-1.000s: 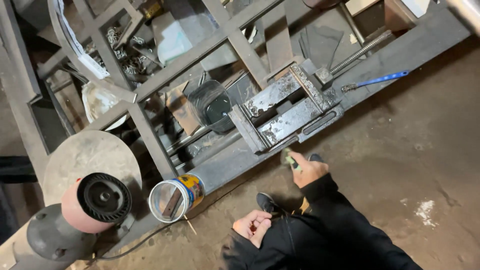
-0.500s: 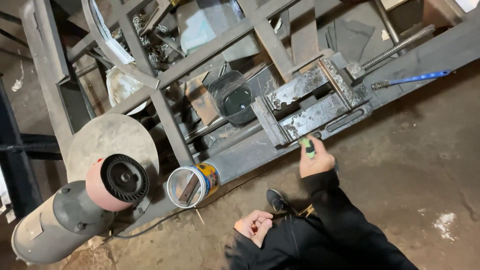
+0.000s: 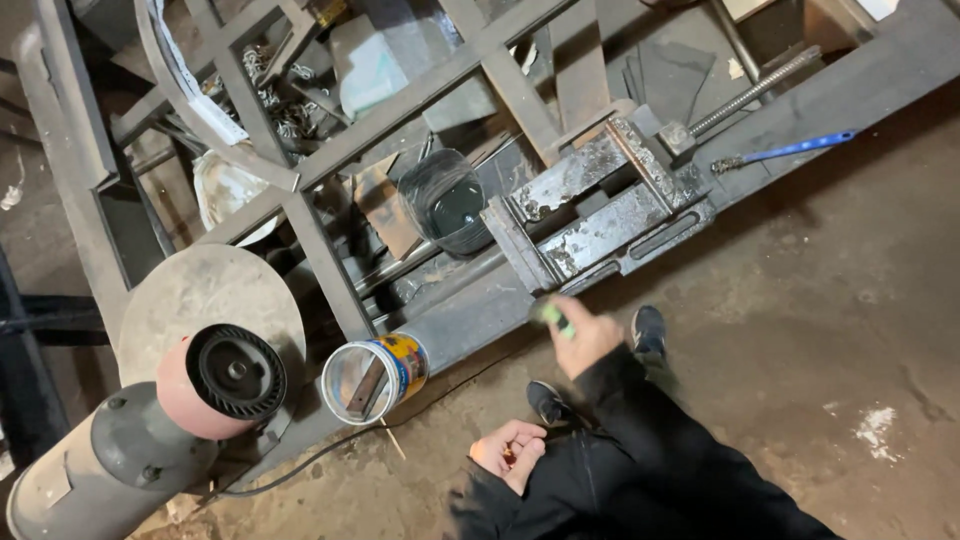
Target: Cleaning a bench vise with a sponge and then brushing small metal plates with a wire brush.
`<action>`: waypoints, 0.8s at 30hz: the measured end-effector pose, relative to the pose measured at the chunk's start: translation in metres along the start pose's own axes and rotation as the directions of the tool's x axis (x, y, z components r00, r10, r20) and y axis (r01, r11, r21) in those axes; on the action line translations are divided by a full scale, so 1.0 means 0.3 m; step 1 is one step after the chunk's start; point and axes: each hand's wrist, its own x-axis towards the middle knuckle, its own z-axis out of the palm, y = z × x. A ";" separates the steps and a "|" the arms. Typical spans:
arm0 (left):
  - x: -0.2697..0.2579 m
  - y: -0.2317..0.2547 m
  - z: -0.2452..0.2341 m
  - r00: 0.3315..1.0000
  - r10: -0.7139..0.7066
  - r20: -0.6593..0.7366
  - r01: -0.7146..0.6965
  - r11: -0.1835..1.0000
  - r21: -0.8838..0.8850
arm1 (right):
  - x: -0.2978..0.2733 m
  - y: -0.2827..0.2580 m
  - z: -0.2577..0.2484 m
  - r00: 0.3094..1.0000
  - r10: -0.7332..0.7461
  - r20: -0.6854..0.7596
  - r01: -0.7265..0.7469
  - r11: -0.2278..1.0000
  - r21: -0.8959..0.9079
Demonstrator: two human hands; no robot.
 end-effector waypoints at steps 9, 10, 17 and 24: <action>0.095 0.062 0.176 1.000 -0.003 0.016 0.003 1.000 -0.018 | 0.297 0.295 -0.620 0.881 -0.082 -0.465 0.171 0.973 0.153; 0.125 0.093 0.213 1.000 0.011 -0.003 -0.011 1.000 -0.025 | 0.370 0.291 -0.634 0.880 -0.101 -0.463 0.194 0.968 0.158; 0.192 0.080 0.624 0.943 0.058 -0.328 -0.132 0.969 -0.207 | 0.622 0.350 -0.643 0.985 -0.154 0.076 0.161 0.982 -0.098; 0.142 0.165 0.954 0.929 -0.030 -0.368 -0.077 0.959 -0.274 | 0.700 0.438 -0.868 0.854 -0.418 0.311 0.473 0.871 -0.129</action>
